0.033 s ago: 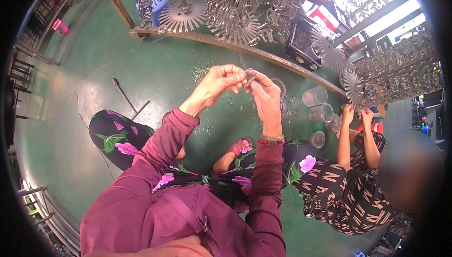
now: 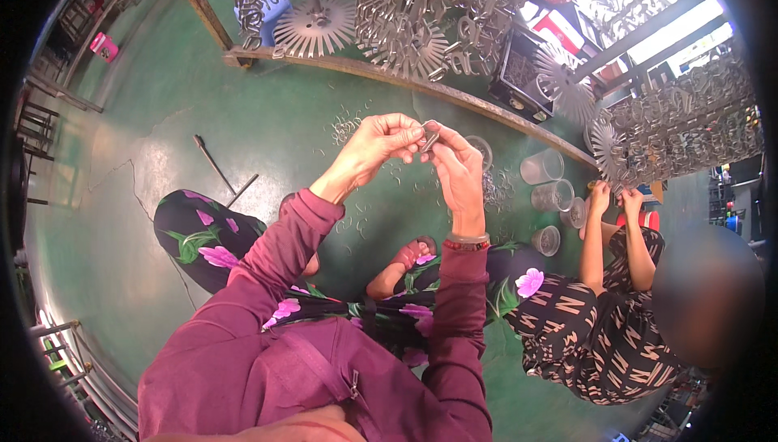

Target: The person sits on the floor and repeatedly picks up small metal rings and hooks, then attaches them to a hanging metal rack. The person works continuously, linking the small parts by hand without using tools.

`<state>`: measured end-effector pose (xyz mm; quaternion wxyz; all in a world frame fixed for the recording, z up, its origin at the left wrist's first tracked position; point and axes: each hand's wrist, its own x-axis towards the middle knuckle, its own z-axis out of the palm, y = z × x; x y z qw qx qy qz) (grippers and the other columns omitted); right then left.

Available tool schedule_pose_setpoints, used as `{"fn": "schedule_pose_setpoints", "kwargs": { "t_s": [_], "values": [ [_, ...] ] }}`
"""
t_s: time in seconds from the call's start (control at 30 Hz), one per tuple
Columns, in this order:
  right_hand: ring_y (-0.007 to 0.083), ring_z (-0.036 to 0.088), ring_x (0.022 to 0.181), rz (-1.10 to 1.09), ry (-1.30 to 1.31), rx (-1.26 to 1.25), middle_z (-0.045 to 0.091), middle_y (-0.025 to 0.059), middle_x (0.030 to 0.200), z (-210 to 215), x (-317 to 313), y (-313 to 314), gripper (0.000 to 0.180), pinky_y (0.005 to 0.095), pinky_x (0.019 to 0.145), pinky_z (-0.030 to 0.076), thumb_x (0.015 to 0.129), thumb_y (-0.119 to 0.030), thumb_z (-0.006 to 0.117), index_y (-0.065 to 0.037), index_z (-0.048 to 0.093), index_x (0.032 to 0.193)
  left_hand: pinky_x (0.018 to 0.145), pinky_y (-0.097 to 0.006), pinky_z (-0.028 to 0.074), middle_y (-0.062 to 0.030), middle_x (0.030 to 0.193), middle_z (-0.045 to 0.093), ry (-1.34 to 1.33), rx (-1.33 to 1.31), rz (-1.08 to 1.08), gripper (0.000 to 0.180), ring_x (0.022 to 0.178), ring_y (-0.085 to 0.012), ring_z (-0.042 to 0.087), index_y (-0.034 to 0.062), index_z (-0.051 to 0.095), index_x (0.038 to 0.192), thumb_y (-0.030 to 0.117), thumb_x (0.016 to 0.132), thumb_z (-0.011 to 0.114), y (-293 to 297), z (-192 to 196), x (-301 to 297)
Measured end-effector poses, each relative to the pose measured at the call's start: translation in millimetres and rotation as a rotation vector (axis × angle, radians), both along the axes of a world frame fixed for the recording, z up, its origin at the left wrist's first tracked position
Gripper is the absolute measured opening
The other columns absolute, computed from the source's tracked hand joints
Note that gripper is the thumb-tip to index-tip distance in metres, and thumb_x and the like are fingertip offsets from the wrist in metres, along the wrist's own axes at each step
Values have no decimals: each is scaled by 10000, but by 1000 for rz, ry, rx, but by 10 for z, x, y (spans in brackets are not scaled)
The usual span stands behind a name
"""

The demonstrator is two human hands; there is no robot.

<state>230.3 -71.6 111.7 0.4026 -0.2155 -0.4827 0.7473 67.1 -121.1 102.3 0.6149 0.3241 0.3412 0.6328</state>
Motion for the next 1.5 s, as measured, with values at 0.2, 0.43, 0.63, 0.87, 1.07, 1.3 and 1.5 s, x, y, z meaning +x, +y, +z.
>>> {"fn": "schedule_pose_setpoints", "kwargs": {
  "t_s": [0.2,0.43,0.63,0.87,1.07,1.3,1.5],
  "values": [
    [131,583,796,-105,-154,112,612,125,1053,-51,-122,19,395,241,664,485,850,22,586,83,491,1228,715,-273,428,-25,836,586,384,43,258,184,791,-123,522,47,687,894,218,825,682,12,-41,96],
    [124,592,696,-219,-263,248,654,120,894,29,-179,23,422,235,633,490,829,46,610,63,474,1228,808,-330,398,-47,917,514,810,189,545,178,941,-192,461,98,712,890,238,780,704,27,42,88],
    [135,608,661,-231,-315,275,668,122,852,85,-189,38,328,227,619,486,823,39,621,51,494,1126,848,-362,401,-81,1041,485,987,267,664,148,995,-233,452,80,687,852,213,787,691,36,46,155],
    [131,620,652,-159,-492,429,674,122,819,250,-149,41,493,229,593,498,790,76,622,16,404,1228,794,-327,459,-94,1081,540,755,381,321,127,965,-211,544,55,639,898,149,815,653,81,24,16],
    [104,604,633,-293,-520,634,673,114,800,405,-20,356,350,206,511,447,824,-10,613,24,495,1152,710,-274,472,-42,826,649,592,273,244,130,775,-125,602,27,620,924,141,860,624,150,22,-31],
    [84,547,737,-788,-741,898,654,68,929,481,-260,1203,168,235,617,455,794,-20,649,-19,517,898,730,-261,482,-27,865,657,560,210,265,119,793,-96,595,21,627,914,128,863,630,281,26,-8],
    [87,535,639,-734,-749,746,655,87,792,441,-333,1172,220,231,588,454,755,20,676,-22,463,791,730,-255,485,-28,861,655,536,240,271,116,795,-90,592,11,626,915,112,858,634,441,86,-25]
  ]
}}
